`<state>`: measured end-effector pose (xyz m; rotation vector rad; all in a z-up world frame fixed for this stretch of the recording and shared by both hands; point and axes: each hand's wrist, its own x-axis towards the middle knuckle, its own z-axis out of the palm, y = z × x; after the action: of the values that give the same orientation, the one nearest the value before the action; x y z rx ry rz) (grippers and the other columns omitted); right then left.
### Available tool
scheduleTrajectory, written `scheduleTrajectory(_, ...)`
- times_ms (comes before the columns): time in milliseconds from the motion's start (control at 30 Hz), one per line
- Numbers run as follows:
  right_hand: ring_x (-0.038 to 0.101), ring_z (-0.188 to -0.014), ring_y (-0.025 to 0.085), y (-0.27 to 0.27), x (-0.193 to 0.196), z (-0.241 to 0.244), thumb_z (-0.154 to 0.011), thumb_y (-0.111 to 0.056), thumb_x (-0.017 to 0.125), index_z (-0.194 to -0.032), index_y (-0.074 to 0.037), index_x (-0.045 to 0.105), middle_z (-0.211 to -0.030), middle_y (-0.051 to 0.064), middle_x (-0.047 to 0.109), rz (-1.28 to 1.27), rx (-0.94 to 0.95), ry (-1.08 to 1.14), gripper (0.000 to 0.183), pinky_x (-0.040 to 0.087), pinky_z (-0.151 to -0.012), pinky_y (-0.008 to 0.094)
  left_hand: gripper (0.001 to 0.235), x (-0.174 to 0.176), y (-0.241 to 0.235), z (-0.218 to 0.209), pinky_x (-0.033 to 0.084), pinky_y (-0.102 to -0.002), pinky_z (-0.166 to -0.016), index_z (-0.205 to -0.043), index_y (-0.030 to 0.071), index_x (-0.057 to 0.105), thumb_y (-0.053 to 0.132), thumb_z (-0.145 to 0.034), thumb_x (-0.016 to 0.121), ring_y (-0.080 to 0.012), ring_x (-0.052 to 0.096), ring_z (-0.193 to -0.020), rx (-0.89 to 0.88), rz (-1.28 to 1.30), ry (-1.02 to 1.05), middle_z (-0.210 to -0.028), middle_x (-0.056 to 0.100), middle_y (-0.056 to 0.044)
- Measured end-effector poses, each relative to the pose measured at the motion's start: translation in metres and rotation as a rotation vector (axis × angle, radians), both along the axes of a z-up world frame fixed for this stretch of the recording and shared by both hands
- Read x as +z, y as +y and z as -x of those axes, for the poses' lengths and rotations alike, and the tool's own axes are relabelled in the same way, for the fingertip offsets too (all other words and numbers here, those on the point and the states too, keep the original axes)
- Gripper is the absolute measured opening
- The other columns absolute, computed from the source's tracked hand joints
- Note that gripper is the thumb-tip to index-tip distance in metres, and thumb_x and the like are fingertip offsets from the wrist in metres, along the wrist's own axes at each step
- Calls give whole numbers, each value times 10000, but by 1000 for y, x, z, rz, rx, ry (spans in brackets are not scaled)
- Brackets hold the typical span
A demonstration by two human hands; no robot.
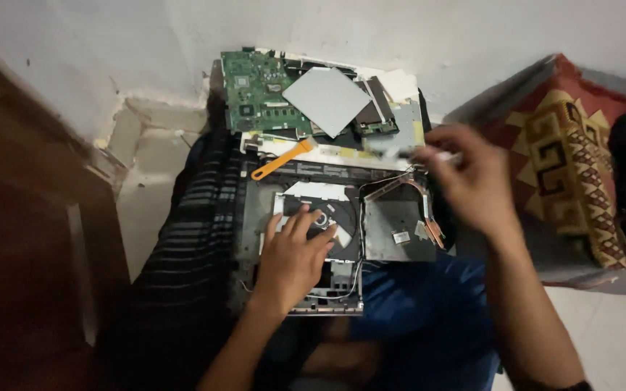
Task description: The person removes a hard drive from a disassembled laptop using a screwdriver, then places a metal cover plate into the drive bay and secures it with screws. The workspace contains various laptop components and tools.
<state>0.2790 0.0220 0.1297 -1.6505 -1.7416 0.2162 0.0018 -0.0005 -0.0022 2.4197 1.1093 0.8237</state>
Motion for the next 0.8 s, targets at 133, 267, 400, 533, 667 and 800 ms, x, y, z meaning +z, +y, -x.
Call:
scheduleTrajectory(133,601,-576,204,2,-56,-71,-1066,-4,706,-1253,-2,656,-948,185,697,-164,-82,343,193,499,-582,326,269,1,0,-5,311,-676,-1077,-1238,149,735,223,-1002,629,-430,558,-1310,-3,-27,32,-1271,628,-170)
scheduleTrajectory(267,629,-730,156,-2,-106,-90,-954,41,783,-1211,-1,689,-1007,126,663,-251,-236,600,277,544,-628,256,249,1,0,-13,372,-659,-1044,-1178,193,764,277,-966,666,-396,597,-1278,71,-74,180,-1238,649,-134)
scheduleTrajectory(400,673,-917,198,-6,-103,-79,-862,-47,885,-1102,-99,770,-1013,84,740,-147,-214,431,271,507,-835,328,224,28,9,-22,377,-662,-1048,-1045,208,799,375,-952,682,-371,656,-1189,94,-26,300,-1129,687,-87)
scheduleTrajectory(533,728,-974,286,15,-91,-67,-762,-1,905,-1040,-92,769,-1002,99,764,-159,15,370,322,521,-901,375,243,33,31,-45,348,-651,-1072,-968,190,801,390,-955,664,-352,673,-1150,87,10,402,-1059,701,-74)
scheduleTrajectory(667,691,-938,315,34,-91,-60,-764,-1,881,-1043,-118,781,-952,80,759,-107,107,283,319,521,-868,394,409,31,45,-72,373,-648,-1042,-1239,126,704,416,-954,660,-404,610,-1222,63,-27,417,-1185,664,-166)
scheduleTrajectory(800,691,-949,350,45,-95,-53,-756,-53,891,-1024,-120,784,-948,97,771,-111,133,186,296,529,-867,428,552,53,43,-99,357,-634,-1054,-1389,89,621,363,-916,702,-437,534,-1312,63,35,470,-1333,603,-228)
